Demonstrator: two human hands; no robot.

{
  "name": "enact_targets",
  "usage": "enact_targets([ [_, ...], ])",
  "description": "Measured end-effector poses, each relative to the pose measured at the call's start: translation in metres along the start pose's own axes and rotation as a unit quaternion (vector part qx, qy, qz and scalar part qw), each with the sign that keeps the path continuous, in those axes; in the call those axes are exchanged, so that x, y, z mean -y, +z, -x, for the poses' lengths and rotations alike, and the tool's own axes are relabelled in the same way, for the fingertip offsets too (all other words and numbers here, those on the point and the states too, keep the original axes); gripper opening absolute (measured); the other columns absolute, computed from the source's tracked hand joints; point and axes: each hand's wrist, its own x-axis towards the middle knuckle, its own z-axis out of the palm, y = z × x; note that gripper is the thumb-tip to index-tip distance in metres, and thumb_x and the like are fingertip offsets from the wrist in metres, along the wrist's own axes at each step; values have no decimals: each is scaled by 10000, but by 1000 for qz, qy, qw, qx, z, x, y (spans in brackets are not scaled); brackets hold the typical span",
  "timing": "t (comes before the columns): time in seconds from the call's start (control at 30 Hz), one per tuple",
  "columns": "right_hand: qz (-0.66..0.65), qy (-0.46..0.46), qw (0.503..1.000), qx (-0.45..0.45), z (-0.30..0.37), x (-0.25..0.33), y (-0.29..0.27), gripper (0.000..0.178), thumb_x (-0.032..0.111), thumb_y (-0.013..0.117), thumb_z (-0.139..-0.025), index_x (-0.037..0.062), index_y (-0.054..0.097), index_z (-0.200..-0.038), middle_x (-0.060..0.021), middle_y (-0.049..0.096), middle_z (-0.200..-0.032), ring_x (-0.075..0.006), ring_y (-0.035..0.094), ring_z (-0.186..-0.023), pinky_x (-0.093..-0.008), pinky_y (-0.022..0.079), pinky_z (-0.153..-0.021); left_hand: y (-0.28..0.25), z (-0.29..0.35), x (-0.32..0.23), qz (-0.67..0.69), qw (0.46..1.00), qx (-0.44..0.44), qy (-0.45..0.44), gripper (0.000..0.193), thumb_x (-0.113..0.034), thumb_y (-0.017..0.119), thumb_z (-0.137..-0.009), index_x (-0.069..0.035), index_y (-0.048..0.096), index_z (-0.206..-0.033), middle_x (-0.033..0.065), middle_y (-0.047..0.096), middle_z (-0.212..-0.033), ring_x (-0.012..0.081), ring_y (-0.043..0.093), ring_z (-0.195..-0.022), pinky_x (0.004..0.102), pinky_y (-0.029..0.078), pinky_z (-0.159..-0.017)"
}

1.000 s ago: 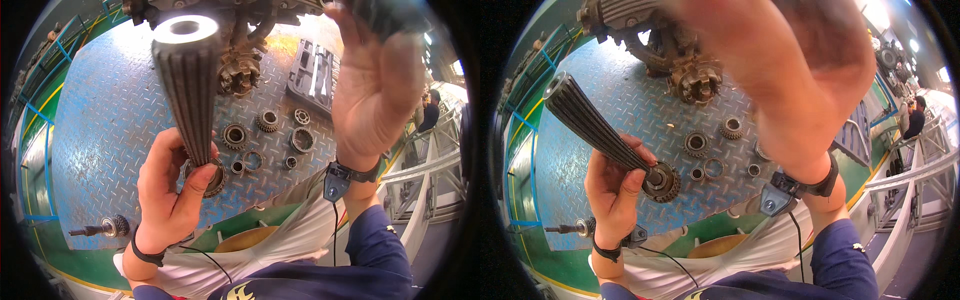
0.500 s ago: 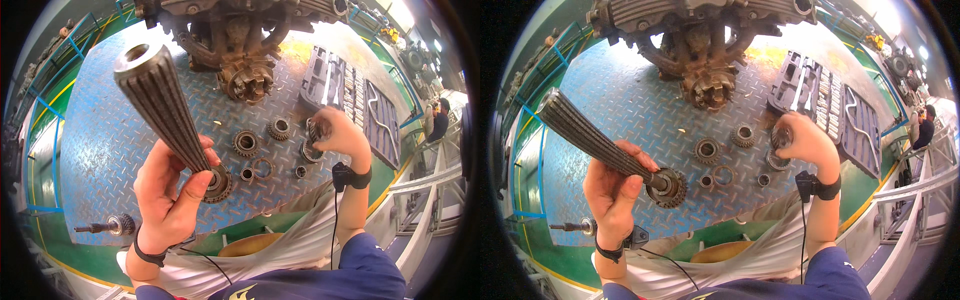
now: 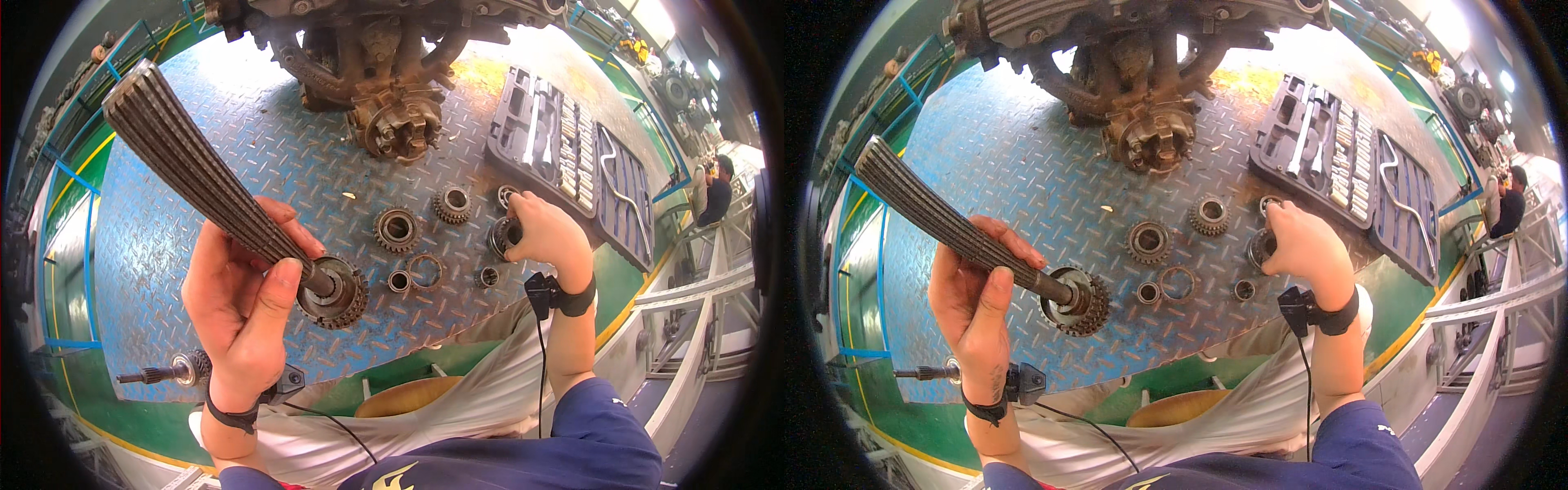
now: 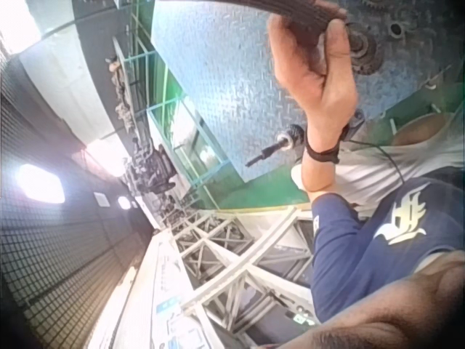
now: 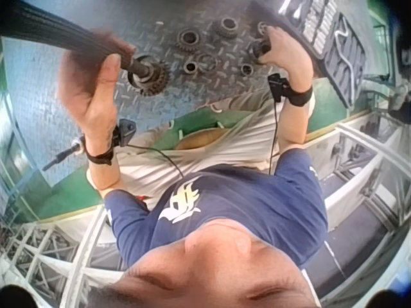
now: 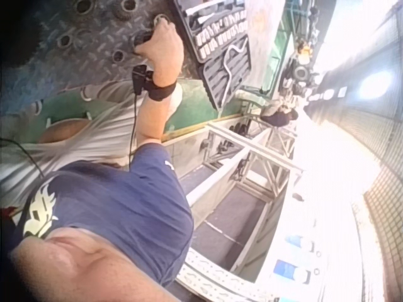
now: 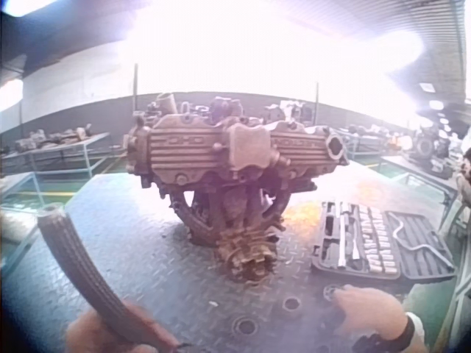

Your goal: The person handles a splined shaft and various gear components on a workbench, sliding gear rings and spacers onto the shaft by hand and turning them to check the fit.

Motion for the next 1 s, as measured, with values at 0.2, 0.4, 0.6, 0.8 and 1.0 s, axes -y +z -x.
enact_targets([
  [0.2,19,35,999,1,0,-3,2,593,277,840,-562,18,581,-1029,-169,599,-1001,-374,612,-972,-413,497,-836,8,2,-1,-20,999,-28,5,400,-129,684,-940,68,522,-1248,173,660,-1005,250,657,-908,380,537,-863],
  [0.4,-9,17,1000,10,-4,-11,9,633,307,881,-544,15,583,-1021,-165,613,-1002,-353,609,-974,-397,494,-843,6,3,-1,-24,999,-37,8,392,-113,679,-934,64,529,-1249,163,661,-999,248,662,-917,374,535,-868],
  [0.6,-9,46,999,10,-1,-3,5,665,298,914,-521,16,607,-1040,-158,625,-994,-343,613,-976,-390,492,-853,0,1,2,0,1000,-1,15,328,14,613,-957,63,528,-1271,100,639,-1064,170,636,-964,311,511,-905],
  [0.8,-23,9,1000,8,0,-13,7,645,244,917,-519,17,598,-1032,-160,630,-991,-343,615,-987,-398,488,-869,-2,2,2,2,1000,-7,21,332,38,614,-953,57,533,-1274,95,644,-1051,166,643,-979,304,515,-924],
  [1.0,1,33,999,19,-2,-3,2,632,237,914,-517,18,599,-1020,-163,643,-1004,-342,623,-989,-403,495,-861,2,1,1,-22,999,12,37,316,48,662,-921,72,582,-1226,95,663,-1075,148,659,-964,298,537,-903],
])
